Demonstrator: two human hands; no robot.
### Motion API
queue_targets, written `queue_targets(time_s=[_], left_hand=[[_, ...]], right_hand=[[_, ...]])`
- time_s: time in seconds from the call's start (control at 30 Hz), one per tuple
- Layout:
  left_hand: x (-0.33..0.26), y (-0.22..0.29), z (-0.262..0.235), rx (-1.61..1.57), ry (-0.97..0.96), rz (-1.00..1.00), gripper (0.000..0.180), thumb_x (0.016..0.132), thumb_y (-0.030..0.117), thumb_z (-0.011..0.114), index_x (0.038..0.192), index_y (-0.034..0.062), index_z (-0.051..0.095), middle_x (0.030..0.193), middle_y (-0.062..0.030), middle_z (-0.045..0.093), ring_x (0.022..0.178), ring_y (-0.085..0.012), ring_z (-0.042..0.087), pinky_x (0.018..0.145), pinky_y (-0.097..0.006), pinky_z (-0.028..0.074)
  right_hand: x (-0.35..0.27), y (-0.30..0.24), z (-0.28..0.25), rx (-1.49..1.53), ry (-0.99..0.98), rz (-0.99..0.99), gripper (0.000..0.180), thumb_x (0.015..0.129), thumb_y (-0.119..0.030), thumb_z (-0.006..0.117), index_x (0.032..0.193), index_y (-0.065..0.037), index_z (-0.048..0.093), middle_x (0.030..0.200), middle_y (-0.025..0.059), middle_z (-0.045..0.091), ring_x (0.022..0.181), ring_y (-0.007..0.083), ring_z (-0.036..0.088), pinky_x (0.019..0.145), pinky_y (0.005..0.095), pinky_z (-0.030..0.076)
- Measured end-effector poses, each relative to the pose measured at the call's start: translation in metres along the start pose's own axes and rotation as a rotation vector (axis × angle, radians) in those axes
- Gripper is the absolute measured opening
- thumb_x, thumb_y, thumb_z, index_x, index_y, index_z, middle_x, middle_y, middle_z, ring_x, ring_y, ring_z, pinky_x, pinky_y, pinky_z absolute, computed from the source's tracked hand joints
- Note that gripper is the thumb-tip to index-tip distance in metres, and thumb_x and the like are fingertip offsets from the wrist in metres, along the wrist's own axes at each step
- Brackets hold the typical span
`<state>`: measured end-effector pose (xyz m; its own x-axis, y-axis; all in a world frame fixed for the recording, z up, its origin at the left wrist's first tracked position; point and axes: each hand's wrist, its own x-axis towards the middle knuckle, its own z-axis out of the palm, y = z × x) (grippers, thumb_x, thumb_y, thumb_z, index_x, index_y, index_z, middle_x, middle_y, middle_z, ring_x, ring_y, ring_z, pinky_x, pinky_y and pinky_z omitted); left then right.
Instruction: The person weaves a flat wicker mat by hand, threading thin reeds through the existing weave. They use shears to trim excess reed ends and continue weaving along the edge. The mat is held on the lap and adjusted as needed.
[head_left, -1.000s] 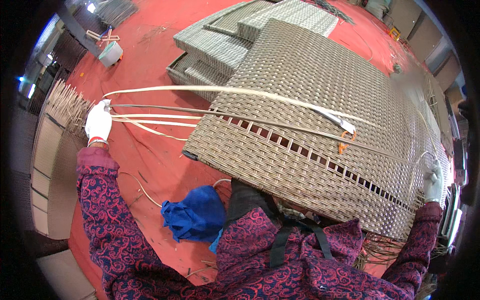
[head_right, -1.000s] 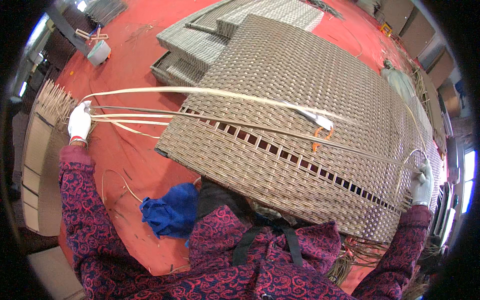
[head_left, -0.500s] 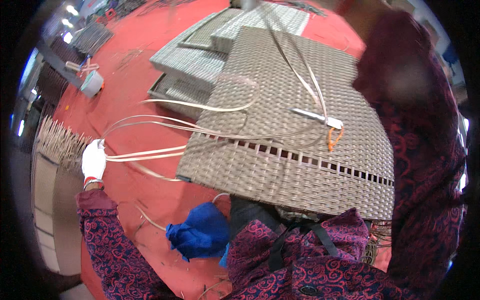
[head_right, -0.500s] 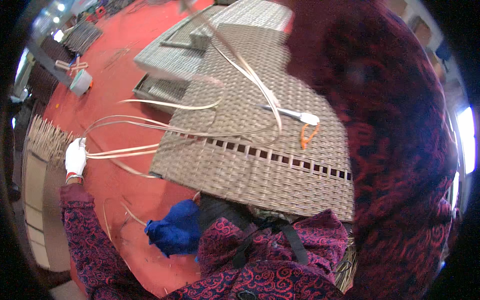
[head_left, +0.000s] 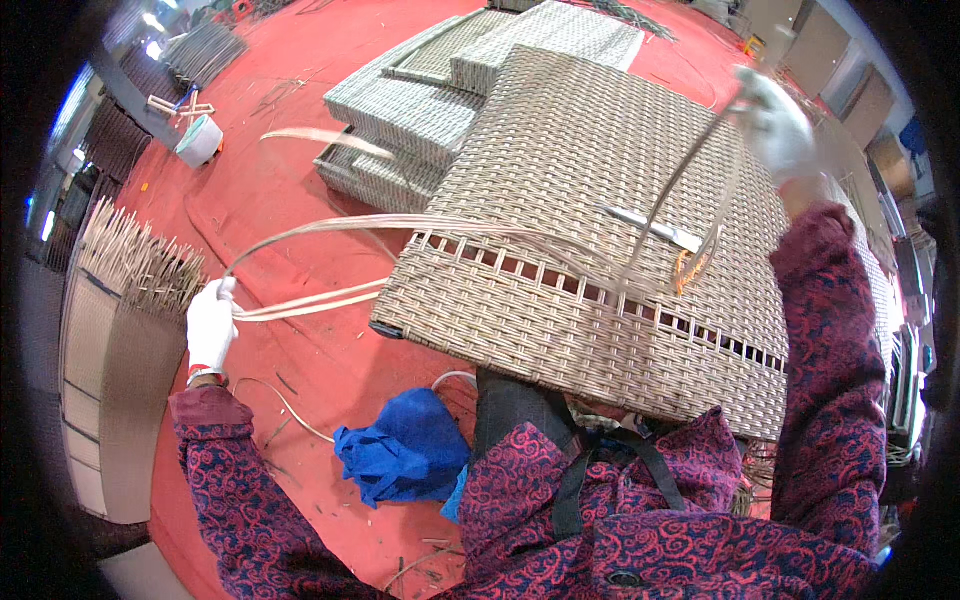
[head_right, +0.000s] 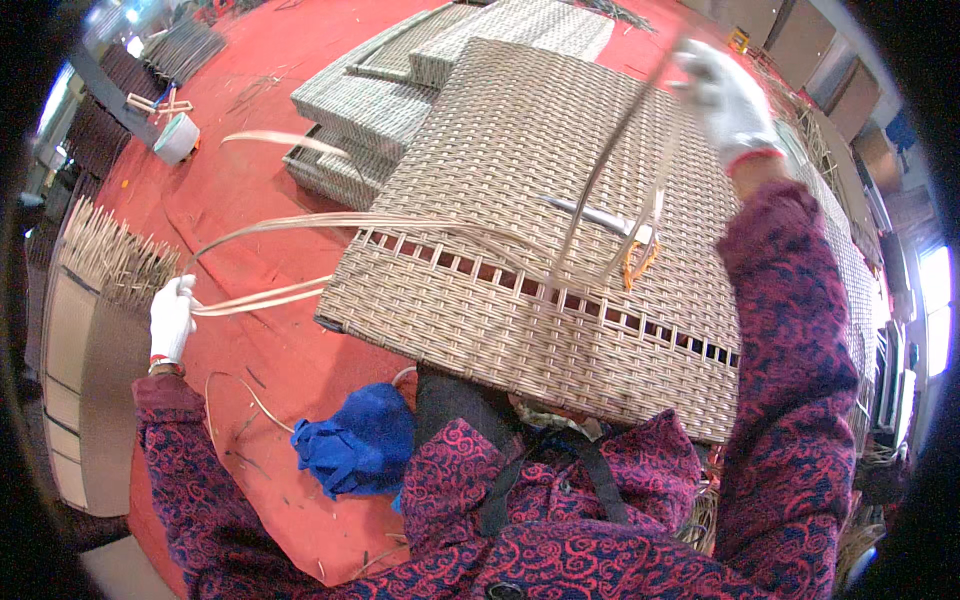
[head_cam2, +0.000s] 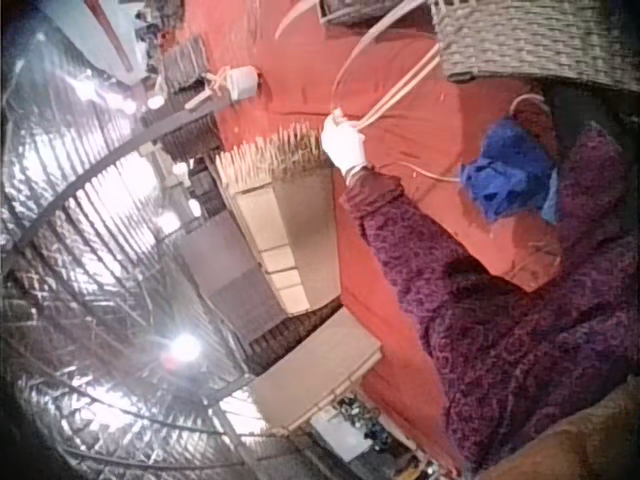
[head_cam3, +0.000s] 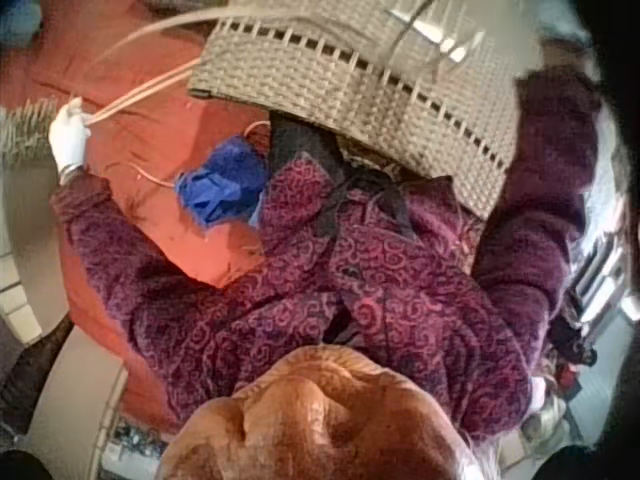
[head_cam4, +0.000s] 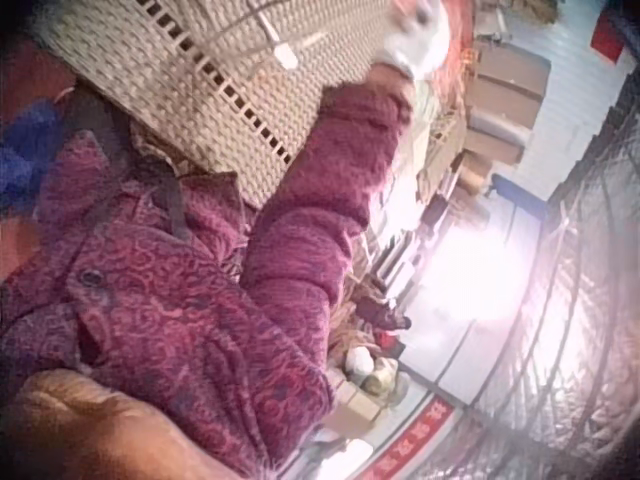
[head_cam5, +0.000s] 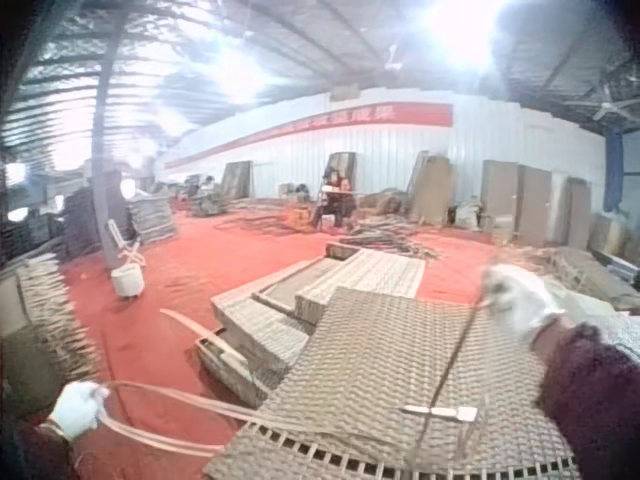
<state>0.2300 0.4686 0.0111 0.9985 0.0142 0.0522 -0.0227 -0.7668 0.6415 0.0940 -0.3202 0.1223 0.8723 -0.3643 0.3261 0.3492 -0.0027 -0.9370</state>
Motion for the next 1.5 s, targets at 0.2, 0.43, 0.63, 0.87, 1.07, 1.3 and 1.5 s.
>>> queue_targets(time_s=[0.2,0.43,0.63,0.87,1.07,1.3,1.5], left_hand=[[0.004,0.019,0.002,-0.11,0.117,0.091,0.033,0.104,0.01,0.045,0.129,0.0025,0.066,0.078,-0.005,0.066,0.051,-0.0082,0.049,0.046,-0.026,0.039],[-0.001,0.127,0.024,0.35,0.292,0.591,0.042,0.096,0.01,0.062,0.137,0.016,0.063,0.101,-0.0141,0.074,0.083,-0.0293,0.071,0.074,-0.04,0.056],[-0.028,0.223,0.034,0.542,0.419,0.815,0.044,0.096,0.011,0.064,0.139,0.0205,0.063,0.094,-0.018,0.072,0.075,-0.0341,0.068,0.069,-0.044,0.053],[-0.059,0.262,0.065,0.515,0.431,1.108,0.055,0.078,-0.001,0.066,0.132,0.013,0.066,0.087,-0.0107,0.068,0.063,-0.0307,0.06,0.061,-0.041,0.048],[-0.079,0.271,0.074,0.461,0.386,1.173,0.059,0.076,-0.001,0.065,0.133,0.0121,0.065,0.087,-0.0102,0.068,0.062,-0.0307,0.058,0.061,-0.04,0.047],[-0.084,0.281,0.083,0.444,0.384,1.254,0.048,0.082,0.005,0.06,0.13,0.0104,0.065,0.079,-0.0091,0.06,0.061,-0.0279,0.057,0.059,-0.04,0.045],[-0.048,0.249,0.061,0.669,0.465,1.138,0.053,0.086,0.002,0.056,0.137,0.0164,0.063,0.084,-0.0102,0.064,0.062,-0.0292,0.059,0.06,-0.041,0.048]], right_hand=[[-0.15,-0.042,-0.236,-1.209,0.245,-0.258,0.029,0.104,-0.025,0.059,0.12,-0.002,0.066,0.103,0.0092,0.069,0.089,0.0197,0.065,0.081,0.0348,0.055],[-0.237,-0.011,-0.084,-0.594,0.443,0.451,0.033,0.1,-0.034,0.064,0.114,-0.004,0.068,0.081,0.0004,0.066,0.066,0.0076,0.056,0.06,0.0249,0.047],[-0.138,-0.083,0.144,-1.064,-0.298,0.192,0.035,0.096,-0.037,0.067,0.098,-0.003,0.075,0.077,0.0013,0.066,0.067,0.0093,0.058,0.06,0.0269,0.044],[-0.11,-0.078,0.262,-0.594,-0.513,-0.392,0.043,0.098,-0.039,0.065,0.122,-0.003,0.069,0.111,0.0102,0.072,0.103,0.0212,0.067,0.093,0.0335,0.052],[-0.096,-0.038,0.278,-0.673,-0.137,-0.553,0.049,0.104,-0.044,0.052,0.135,-0.006,0.056,0.131,0.0207,0.063,0.122,0.0413,0.06,0.104,0.0453,0.047],[-0.123,-0.034,0.271,-0.729,-0.91,0.053,0.034,0.099,-0.037,0.058,0.113,-0.008,0.07,0.099,0.0099,0.073,0.09,0.0198,0.07,0.077,0.0367,0.055],[-0.129,-0.03,0.234,-0.32,-0.862,0.385,0.028,0.101,-0.025,0.06,0.104,0.001,0.071,0.075,0.0036,0.067,0.065,0.0096,0.061,0.061,0.0249,0.049]])
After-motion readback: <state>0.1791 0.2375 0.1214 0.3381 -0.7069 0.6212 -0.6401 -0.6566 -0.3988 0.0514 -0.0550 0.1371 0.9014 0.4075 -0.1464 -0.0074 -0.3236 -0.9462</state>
